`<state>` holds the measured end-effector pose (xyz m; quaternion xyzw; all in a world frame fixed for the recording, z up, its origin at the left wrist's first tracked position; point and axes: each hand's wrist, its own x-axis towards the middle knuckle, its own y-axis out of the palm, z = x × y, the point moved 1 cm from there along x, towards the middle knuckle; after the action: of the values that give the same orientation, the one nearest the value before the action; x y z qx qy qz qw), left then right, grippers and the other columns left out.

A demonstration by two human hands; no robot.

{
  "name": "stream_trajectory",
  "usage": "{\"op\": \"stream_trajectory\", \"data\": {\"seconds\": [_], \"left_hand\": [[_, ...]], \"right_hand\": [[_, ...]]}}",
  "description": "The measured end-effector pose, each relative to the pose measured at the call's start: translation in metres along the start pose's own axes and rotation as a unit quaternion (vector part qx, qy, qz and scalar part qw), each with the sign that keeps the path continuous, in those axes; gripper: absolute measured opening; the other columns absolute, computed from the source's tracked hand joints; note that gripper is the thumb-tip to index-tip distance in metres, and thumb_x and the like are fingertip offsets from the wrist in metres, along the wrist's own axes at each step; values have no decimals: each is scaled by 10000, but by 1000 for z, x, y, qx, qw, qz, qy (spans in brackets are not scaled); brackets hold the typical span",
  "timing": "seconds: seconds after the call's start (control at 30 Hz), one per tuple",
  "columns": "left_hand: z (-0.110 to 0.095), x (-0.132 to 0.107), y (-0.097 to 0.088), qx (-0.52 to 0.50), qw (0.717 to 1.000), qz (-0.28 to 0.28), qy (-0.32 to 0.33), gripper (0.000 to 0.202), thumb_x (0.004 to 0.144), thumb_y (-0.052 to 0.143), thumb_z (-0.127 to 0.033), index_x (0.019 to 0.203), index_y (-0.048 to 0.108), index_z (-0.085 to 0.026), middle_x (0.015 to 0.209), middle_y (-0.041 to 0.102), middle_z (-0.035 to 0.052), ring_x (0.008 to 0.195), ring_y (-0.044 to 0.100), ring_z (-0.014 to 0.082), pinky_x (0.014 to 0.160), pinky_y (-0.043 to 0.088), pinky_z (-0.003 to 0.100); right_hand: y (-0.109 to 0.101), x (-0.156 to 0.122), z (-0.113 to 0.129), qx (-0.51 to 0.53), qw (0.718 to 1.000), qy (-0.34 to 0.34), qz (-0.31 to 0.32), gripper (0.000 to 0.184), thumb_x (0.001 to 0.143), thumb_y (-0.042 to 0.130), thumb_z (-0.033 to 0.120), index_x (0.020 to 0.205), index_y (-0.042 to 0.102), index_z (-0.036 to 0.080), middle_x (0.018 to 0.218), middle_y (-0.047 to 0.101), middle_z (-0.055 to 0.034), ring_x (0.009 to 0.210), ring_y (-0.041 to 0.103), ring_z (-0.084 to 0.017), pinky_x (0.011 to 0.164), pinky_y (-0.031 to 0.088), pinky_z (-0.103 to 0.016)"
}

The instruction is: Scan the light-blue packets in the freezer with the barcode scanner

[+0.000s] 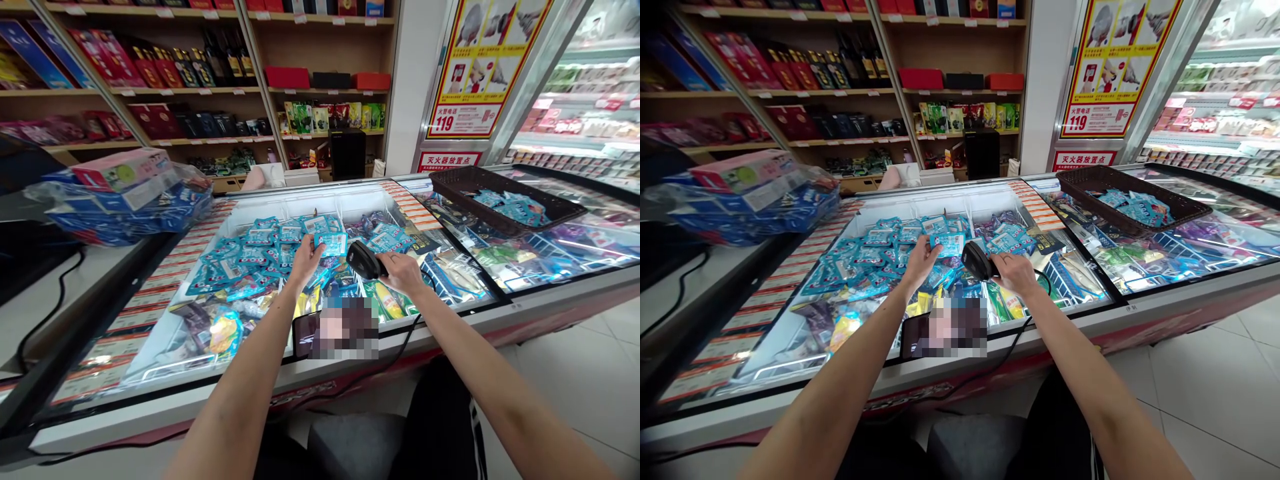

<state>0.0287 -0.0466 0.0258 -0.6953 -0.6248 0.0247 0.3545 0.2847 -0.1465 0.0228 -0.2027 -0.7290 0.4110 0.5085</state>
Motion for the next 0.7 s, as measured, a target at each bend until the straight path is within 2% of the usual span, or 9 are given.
{"op": "stream_trajectory", "data": {"seconds": [0.17,0.47,0.7], "left_hand": [[-3,-3,-3,23,1000,6,12,251,831,448,-451,895,418,-210,610,341,-42,496,331,89,481,248,226],[-5,-4,-3,28,999,6,22,247,837,440,-454,881,393,-216,603,323,-45,494,319,90,484,237,228],[-3,-4,-2,41,999,2,28,252,840,433,-463,884,392,-218,609,311,-44,484,309,87,472,226,229]], "right_hand": [[1,0,1,-1,1000,-11,-2,324,797,493,279,1090,534,146,921,629,-81,860,553,-185,719,345,-258],[15,-2,-1,-6,1000,-10,-7,340,787,500,287,1096,534,149,911,630,-86,842,553,-190,711,344,-266],[16,-2,-2,-4,1000,-12,-12,343,789,495,284,1103,527,150,914,627,-86,843,553,-192,709,343,-270]]}}
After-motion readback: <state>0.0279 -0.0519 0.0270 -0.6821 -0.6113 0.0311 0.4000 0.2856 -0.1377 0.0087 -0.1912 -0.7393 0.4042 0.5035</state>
